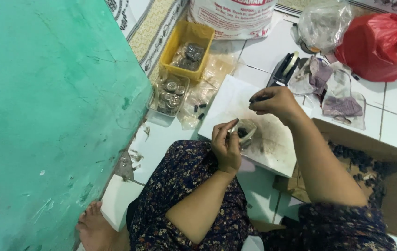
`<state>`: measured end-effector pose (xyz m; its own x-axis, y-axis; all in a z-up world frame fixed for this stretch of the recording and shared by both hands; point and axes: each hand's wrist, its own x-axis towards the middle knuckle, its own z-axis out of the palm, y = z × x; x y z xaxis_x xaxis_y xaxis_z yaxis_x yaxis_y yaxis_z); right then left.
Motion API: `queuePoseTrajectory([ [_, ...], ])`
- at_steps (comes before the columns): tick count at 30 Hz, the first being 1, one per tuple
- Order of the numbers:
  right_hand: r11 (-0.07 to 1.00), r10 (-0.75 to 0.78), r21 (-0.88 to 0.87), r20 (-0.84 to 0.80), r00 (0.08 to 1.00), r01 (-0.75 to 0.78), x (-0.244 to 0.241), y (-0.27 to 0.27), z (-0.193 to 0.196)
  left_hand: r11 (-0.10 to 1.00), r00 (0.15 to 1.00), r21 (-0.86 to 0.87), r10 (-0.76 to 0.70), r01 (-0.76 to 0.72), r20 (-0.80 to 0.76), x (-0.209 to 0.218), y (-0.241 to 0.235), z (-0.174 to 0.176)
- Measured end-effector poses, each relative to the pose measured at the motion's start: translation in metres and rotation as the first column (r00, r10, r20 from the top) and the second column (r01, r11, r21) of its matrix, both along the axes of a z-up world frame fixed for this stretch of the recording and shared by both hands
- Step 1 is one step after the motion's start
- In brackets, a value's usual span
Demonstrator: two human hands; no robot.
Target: The person is sorting and cleaning small metal glass railing components, inspecting each piece before placing it into a plastic bag.
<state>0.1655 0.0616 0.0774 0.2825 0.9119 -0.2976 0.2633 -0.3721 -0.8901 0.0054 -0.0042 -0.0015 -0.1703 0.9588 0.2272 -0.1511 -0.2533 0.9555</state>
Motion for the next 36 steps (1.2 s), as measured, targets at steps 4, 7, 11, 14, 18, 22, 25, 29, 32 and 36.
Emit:
queuePoseTrajectory([
  [4,0.991,0.136,-0.001,0.050,0.989,-0.137,-0.027,-0.035,0.037,0.999,1.000,-0.036,-0.004,0.004,-0.024,0.001,0.000,-0.004],
  [7,0.933,0.359,-0.113,0.374,0.855,-0.342,-0.045,-0.053,0.043,0.999,1.000,-0.048,0.006,-0.007,-0.021,0.002,-0.001,-0.007],
  [11,0.927,0.373,-0.153,0.479,0.795,-0.342,-0.051,-0.067,0.035,0.998,0.997,-0.004,-0.066,0.066,-0.035,-0.001,-0.002,-0.012],
  [14,0.945,0.322,-0.114,0.486,0.813,-0.306,-0.048,-0.077,0.039,0.989,0.989,-0.029,-0.143,0.142,-0.045,-0.002,-0.005,-0.001],
  [18,0.947,0.295,-0.047,0.514,0.805,-0.317,-0.042,-0.092,0.027,0.935,0.958,-0.210,-0.270,0.285,0.101,-0.004,-0.016,0.031],
  [22,0.928,0.336,-0.049,0.536,0.775,-0.369,-0.048,-0.115,0.039,0.899,0.935,-0.268,-0.307,0.347,0.180,-0.003,-0.018,0.040],
  [25,0.896,0.408,-0.119,0.598,0.690,-0.428,-0.045,-0.124,0.054,0.850,0.908,-0.326,-0.358,0.414,0.219,-0.001,-0.023,0.064],
  [29,0.878,0.419,-0.174,0.729,0.541,-0.446,-0.032,-0.136,0.067,0.808,0.885,-0.390,-0.464,0.441,0.039,-0.004,-0.017,0.093],
  [32,0.859,0.386,-0.204,0.861,0.331,-0.469,-0.018,-0.144,0.063,0.817,0.802,-0.366,-0.546,0.447,-0.241,-0.003,0.009,0.073],
  [36,0.844,0.236,-0.111,0.955,0.177,-0.525,-0.003,-0.149,0.034,0.820,0.590,-0.302,-0.564,0.487,-0.578,0.002,0.023,0.073],
])
